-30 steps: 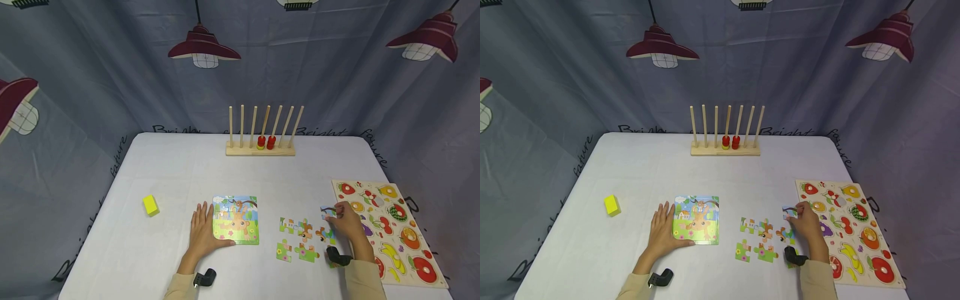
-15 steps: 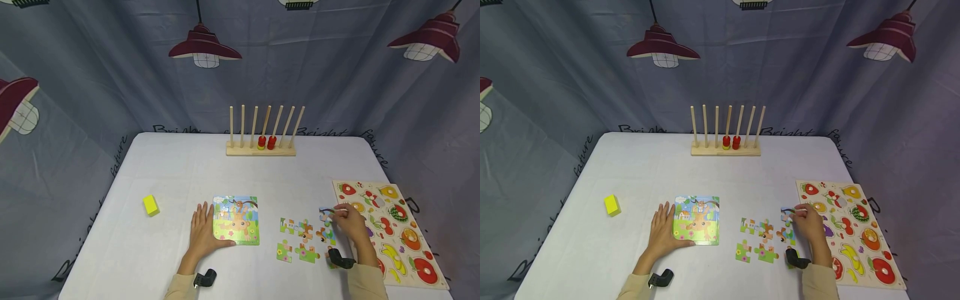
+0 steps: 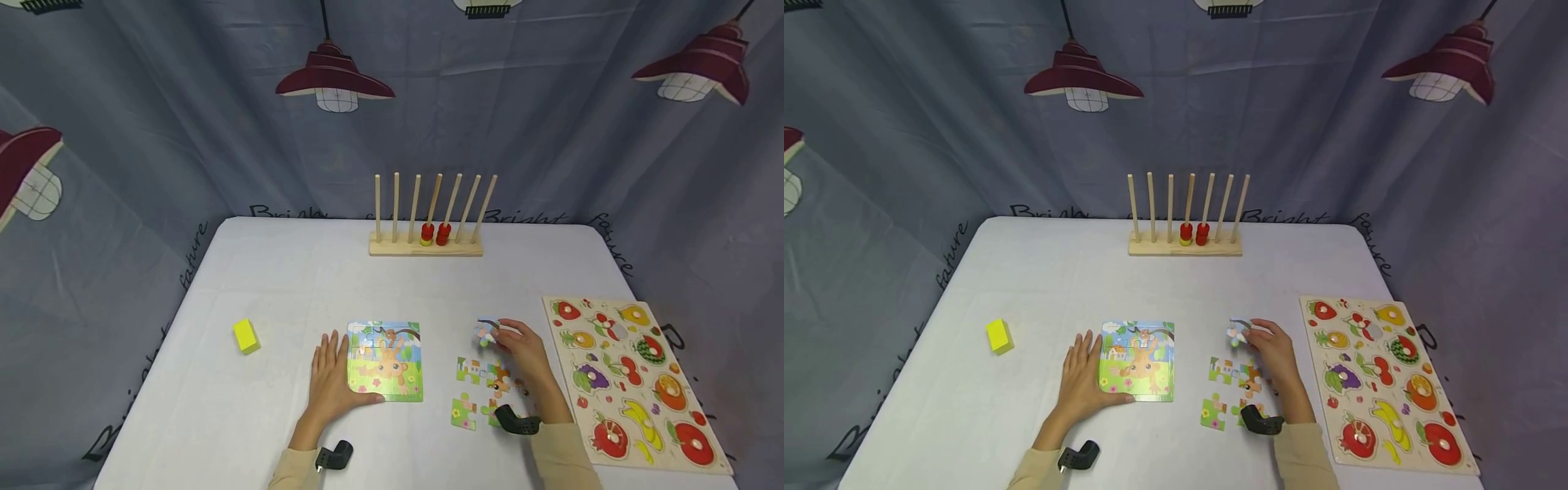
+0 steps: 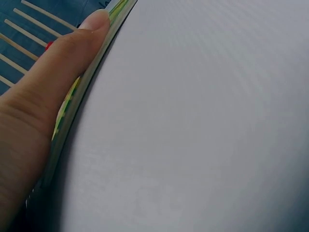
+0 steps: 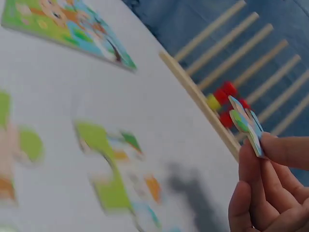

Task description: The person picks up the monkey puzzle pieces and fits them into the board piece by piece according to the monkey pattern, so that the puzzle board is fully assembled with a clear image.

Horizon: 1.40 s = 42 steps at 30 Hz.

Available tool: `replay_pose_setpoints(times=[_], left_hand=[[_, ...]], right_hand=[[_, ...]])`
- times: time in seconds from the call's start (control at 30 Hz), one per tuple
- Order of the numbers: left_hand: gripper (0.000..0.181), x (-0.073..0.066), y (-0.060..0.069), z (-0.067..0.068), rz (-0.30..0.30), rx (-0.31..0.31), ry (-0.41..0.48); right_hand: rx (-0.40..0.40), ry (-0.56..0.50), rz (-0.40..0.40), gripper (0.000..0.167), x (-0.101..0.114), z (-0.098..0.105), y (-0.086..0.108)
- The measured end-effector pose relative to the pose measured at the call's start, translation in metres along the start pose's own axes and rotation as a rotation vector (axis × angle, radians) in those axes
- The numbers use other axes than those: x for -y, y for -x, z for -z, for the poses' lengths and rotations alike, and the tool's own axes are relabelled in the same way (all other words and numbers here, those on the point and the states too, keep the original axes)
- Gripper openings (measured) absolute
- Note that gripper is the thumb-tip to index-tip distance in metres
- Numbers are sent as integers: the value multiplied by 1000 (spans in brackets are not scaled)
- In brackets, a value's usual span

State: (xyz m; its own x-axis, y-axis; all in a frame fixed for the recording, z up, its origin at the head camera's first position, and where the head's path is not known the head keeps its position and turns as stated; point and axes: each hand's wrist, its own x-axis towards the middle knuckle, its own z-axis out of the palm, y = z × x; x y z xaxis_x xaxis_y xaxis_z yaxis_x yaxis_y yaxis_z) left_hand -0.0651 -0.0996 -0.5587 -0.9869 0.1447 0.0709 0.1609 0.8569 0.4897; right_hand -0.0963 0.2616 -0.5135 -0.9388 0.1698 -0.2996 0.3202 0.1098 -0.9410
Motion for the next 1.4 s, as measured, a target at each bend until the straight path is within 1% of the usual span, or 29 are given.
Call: replay_pose_setpoints(times=[0.03,0.13,0.17,0.23,0.37,0.5,0.63,0.8,1.17,1.3,1.4], left_hand=[[137,0,0,0,2,1,0],[136,0,0,1,4,-3,-3],[136,0,0,2,4,-5,-2],[136,0,0,2,0,-9,-4],[136,-1,0,2,-2,-1,-3],[137,-1,1,2,10,23,-2],[136,-1,0,3,12,26,-10],[136,-1,0,3,16,29,-14],[136,1,1,2,16,29,-11],[136,1,0,2,16,31,-11],[136,0,0,2,16,30,-5]], right_hand=[[11,8,-23,46,2,-9,0],[45,-11,-54,48,5,-39,1],[57,3,-66,47,7,-49,1],[73,10,-71,44,7,-69,0],[85,31,-50,39,7,-99,-1],[88,40,-20,35,7,-118,-3],[109,61,16,33,9,-128,-7],[133,153,55,29,13,-134,-9],[94,295,18,28,19,-142,-9],[84,368,47,28,21,-144,-9],[61,426,75,27,23,-146,-8]])
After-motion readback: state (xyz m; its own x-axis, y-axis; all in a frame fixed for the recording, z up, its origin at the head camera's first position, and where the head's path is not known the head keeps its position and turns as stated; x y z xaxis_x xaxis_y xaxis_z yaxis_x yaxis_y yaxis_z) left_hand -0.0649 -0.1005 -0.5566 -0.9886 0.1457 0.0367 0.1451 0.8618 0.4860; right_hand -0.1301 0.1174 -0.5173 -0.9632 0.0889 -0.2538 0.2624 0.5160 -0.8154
